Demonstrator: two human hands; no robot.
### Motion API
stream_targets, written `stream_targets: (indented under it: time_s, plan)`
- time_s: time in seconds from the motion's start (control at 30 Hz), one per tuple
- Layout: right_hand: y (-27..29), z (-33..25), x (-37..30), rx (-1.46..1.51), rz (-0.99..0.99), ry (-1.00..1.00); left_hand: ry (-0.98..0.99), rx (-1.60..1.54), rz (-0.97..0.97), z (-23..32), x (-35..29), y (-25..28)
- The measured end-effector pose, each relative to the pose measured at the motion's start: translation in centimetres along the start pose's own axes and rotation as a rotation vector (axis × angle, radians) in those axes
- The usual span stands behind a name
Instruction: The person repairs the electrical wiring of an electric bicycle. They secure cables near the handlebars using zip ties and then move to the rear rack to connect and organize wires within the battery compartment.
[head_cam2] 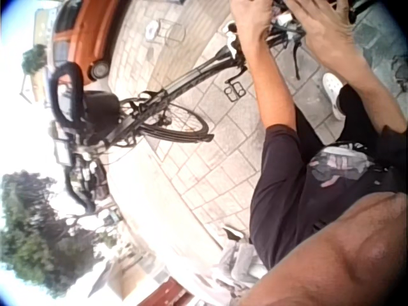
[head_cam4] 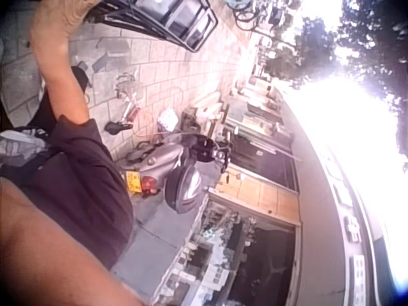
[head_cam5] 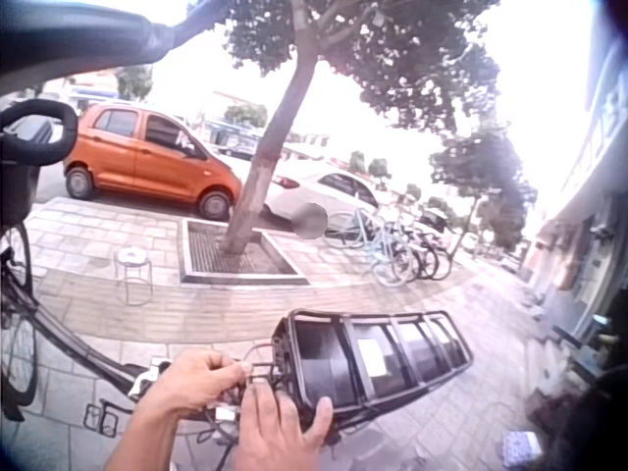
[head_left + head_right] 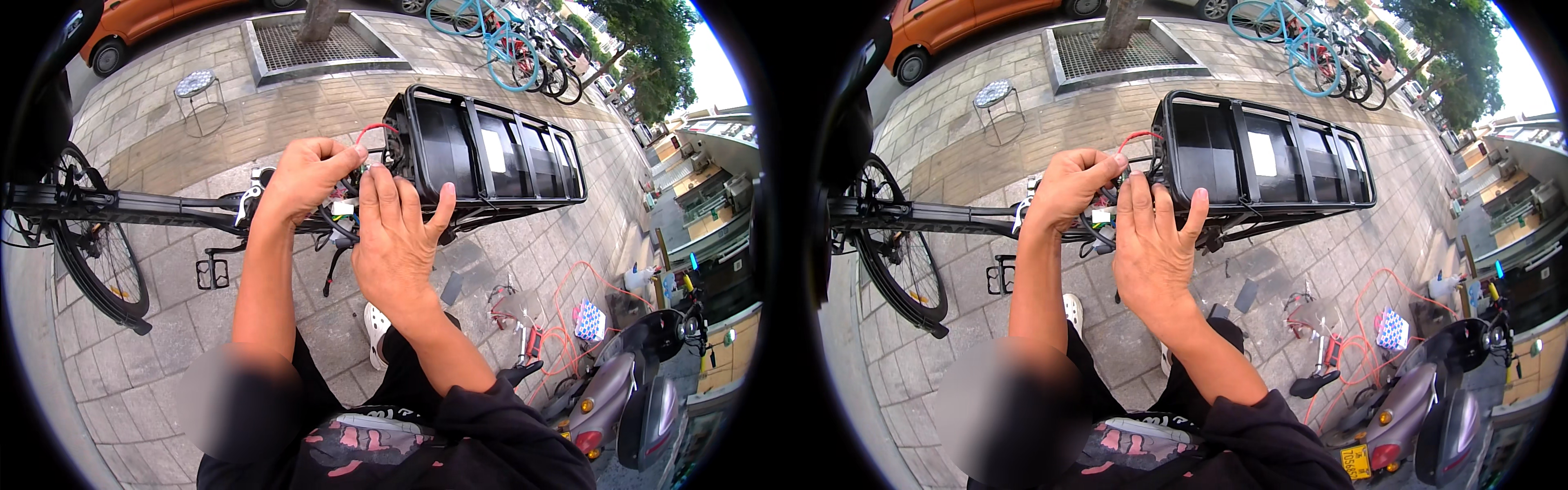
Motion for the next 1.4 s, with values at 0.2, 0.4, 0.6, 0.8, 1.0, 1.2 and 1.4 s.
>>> stream_targets:
  time_s: [0.2,0.4,0.6,0.8,1.0,1.2,1.4]
  plan:
    - [0.2,-0.2,0.0,0.016,-0.029,-0.003,-0.035,-0.102,-0.059,-0.9,0.4,-0.2]
    - [-0.7,0.0,-0.3,0.046,0.011,-0.027,-0.05,-0.23,-0.126,-1.2,0.4,-0.6]
    - [-0.4,-0.1,-0.2,0.043,0.0,-0.034,-0.053,-0.264,-0.14,-1.5,0.6,-0.6]
    - [0.0,-0.3,-0.1,0.052,0.018,-0.013,-0.086,-0.284,-0.096,-1.4,0.4,-0.4]
    - [6.6,0.8,2.3,0.171,0.086,0.111,-0.03,-0.299,-0.031,-0.5,-0.2,-0.8]
    - [3.1,0.7,5.9,0.025,0.146,0.171,-0.046,-0.332,0.021,-0.8,0.2,-0.4]
    - [3.2,-0.2,5.6,-0.068,-0.068,0.075,-0.061,-0.38,0.007,-1.4,0.4,-0.4]
Point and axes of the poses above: each hand's wrist, its own x-axis towards the middle knuckle, its own y-axis out of the back of the hand, z = x × y, the point moved 7 cm from there along x, towards the middle knuckle, and after that the axes turned 8 degrees about -z, right-handed, at the moved point
